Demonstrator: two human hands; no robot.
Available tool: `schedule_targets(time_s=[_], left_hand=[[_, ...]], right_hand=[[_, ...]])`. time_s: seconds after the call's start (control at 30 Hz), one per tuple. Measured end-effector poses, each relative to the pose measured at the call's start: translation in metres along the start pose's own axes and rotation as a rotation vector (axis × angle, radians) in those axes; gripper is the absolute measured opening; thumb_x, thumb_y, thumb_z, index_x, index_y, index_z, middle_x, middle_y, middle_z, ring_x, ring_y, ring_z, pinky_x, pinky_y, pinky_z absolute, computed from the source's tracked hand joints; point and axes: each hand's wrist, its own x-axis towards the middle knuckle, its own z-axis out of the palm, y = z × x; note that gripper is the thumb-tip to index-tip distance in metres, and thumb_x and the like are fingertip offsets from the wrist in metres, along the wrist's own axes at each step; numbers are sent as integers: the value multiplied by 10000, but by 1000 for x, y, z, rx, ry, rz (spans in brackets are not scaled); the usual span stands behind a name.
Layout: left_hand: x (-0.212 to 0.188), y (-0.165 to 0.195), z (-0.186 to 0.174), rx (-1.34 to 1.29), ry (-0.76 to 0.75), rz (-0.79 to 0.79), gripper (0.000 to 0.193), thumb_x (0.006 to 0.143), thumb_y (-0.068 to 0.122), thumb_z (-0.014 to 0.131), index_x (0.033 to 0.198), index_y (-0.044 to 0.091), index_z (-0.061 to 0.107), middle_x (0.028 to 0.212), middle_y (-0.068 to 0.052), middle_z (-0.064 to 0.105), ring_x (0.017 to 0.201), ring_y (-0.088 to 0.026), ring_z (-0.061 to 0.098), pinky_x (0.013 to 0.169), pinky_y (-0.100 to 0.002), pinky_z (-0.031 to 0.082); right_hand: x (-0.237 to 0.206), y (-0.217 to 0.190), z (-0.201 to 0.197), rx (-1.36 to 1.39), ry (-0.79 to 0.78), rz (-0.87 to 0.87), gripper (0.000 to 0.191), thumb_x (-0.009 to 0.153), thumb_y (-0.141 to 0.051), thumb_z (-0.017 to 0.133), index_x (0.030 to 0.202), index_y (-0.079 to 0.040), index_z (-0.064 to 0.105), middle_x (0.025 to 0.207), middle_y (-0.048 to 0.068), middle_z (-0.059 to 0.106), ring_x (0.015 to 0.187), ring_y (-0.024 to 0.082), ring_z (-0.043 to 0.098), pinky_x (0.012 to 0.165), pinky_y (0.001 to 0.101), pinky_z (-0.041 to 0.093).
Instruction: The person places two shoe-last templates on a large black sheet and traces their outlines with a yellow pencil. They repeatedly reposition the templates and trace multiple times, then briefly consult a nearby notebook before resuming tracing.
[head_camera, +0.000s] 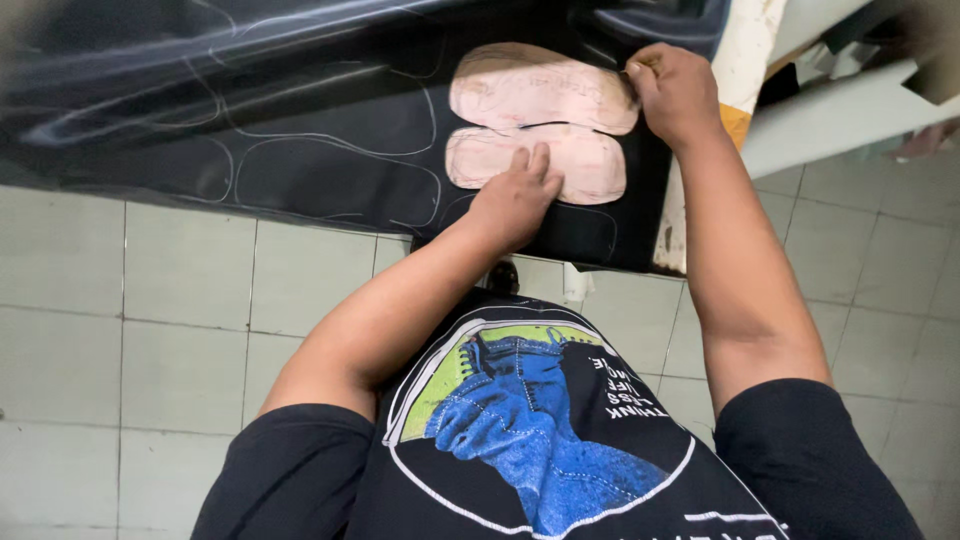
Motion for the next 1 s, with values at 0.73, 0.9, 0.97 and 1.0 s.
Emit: schedule_targets(time_s=[0.73,0.9,0.97,1.0], left_hand=[[7,5,0,88,-12,24,531,856,111,604,1383,59,570,1510,-298,396,1305,-463,466,872,-412,585],[9,5,-9,57,-9,11,477,861,111,614,1338,98,630,1506,-246,437,1280,-406,494,873,-427,583],[12,7,-17,29,-50,-17,447,854,123,625,1297,138,674,1488,-194,466,1266,-379,501,896,-452,566],[15,6,-22,29,-90,-35,447,833,132,631,1274,165,696,1471,-159,481,1258,-367,499,906,-464,554]], right_hand=[[-70,-22,22,387,44,107,107,1032,-90,681,1058,-4,740,918,125,756,827,209,726,774,308,569],[-103,-13,-1,217,54,129,127,1044,-107,663,1086,-8,731,973,137,763,882,206,756,799,316,583],[-124,-12,-8,137,14,176,135,1038,-120,672,1093,-17,740,981,146,753,873,245,741,788,342,572],[-133,-13,-9,98,-7,199,140,1036,-127,676,1097,-22,745,985,151,748,868,265,734,782,356,566]])
